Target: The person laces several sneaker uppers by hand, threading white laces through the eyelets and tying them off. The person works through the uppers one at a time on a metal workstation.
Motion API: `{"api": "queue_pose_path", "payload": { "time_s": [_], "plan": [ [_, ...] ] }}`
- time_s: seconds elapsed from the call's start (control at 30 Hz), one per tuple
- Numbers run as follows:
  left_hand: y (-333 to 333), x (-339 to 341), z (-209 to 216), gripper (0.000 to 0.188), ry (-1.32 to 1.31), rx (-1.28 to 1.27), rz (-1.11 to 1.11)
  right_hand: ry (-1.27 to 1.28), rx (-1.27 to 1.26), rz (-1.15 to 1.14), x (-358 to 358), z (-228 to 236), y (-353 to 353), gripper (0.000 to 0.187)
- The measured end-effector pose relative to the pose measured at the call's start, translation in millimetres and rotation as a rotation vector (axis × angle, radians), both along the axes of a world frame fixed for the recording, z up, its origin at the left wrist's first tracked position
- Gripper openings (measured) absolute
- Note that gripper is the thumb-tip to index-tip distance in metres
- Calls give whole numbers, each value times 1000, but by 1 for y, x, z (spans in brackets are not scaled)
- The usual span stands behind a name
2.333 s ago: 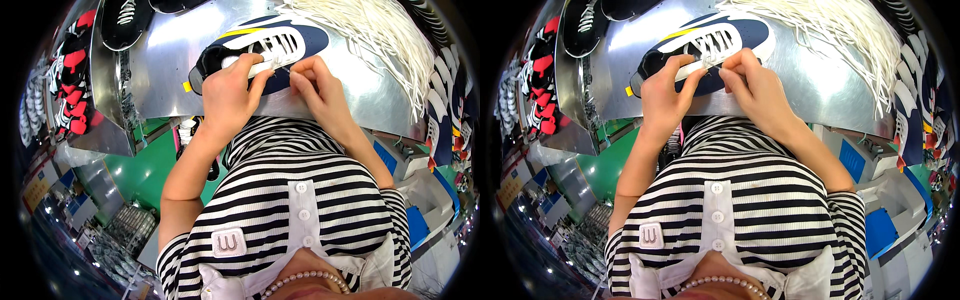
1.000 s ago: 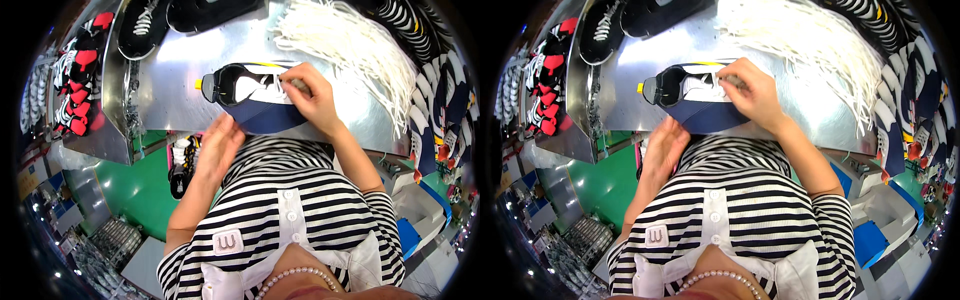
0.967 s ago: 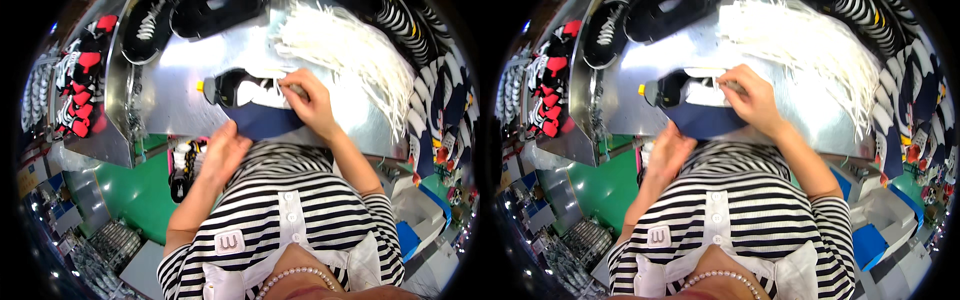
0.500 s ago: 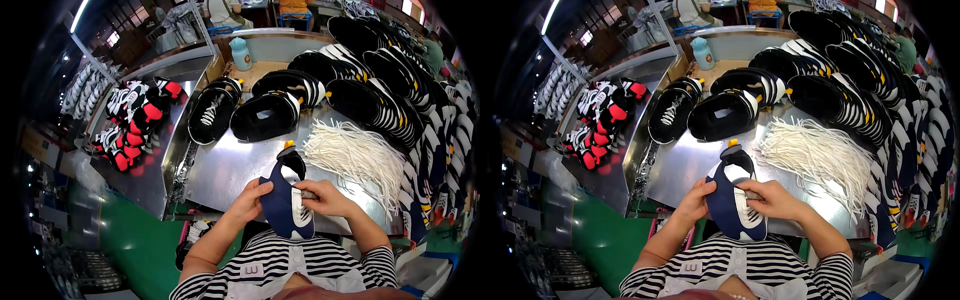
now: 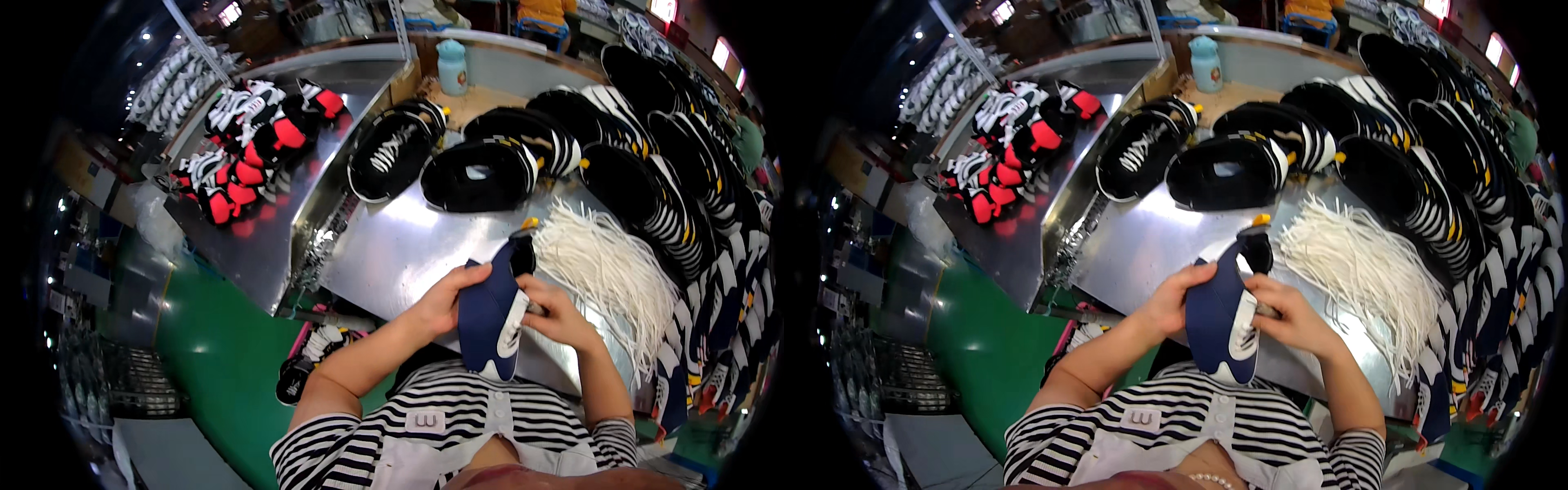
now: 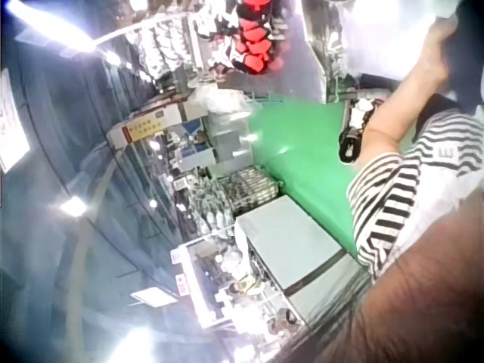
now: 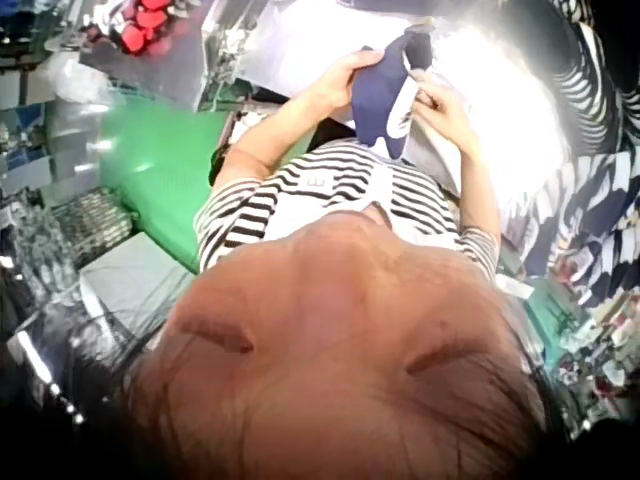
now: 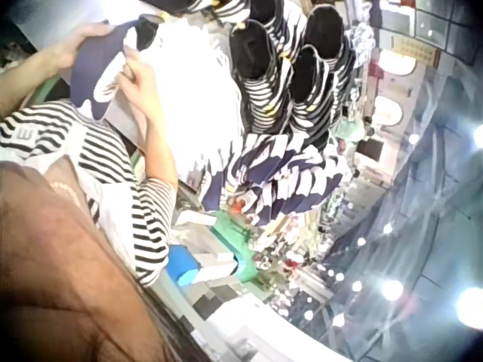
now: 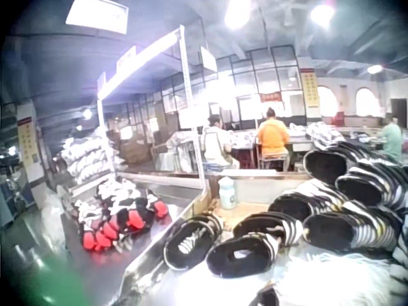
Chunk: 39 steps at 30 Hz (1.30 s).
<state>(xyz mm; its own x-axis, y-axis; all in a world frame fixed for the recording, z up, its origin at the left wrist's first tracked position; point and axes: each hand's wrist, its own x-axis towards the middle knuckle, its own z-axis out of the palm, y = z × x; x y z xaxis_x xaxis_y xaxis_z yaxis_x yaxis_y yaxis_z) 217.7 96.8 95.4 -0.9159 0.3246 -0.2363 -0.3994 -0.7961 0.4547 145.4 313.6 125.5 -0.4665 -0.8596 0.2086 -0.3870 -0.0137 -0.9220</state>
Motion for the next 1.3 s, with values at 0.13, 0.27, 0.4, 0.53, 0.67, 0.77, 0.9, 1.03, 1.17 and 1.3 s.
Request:
{"api": "queue_pose_path", "payload": {
  "time_s": [0.13,0.27,0.4,0.53,0.67,0.77,0.9,1.03,1.17,1.3],
  "plan": [
    [-5,0,13,29,-80,-40,94,192,-5,-52,-4,3,-12,22],
    [-4,-7,36,25,34,-287,235,452,180,-325,-1,-6,-31,27],
    [-28,-20,53,23,266,-948,367,446,109,-398,-15,-25,-55,20],
    [-76,-66,67,24,571,-1770,668,309,-28,-512,-23,-40,-58,17],
    [-185,-173,7,50,126,-2493,100,164,85,-612,-21,-70,-19,14],
    [-243,-247,-64,54,331,-2454,300,46,177,-668,-15,-77,7,12],
    [-243,-306,-97,47,792,-2111,434,13,272,-894,-16,-62,40,12],
    [-205,-282,-84,50,581,-1748,409,280,352,-1070,-62,-63,75,14],
    [-174,-211,-55,35,434,-1557,699,614,487,-880,-105,-67,41,14],
    [-62,-178,-40,41,786,-1781,349,605,482,-902,-132,-77,30,13]
  ]
}}
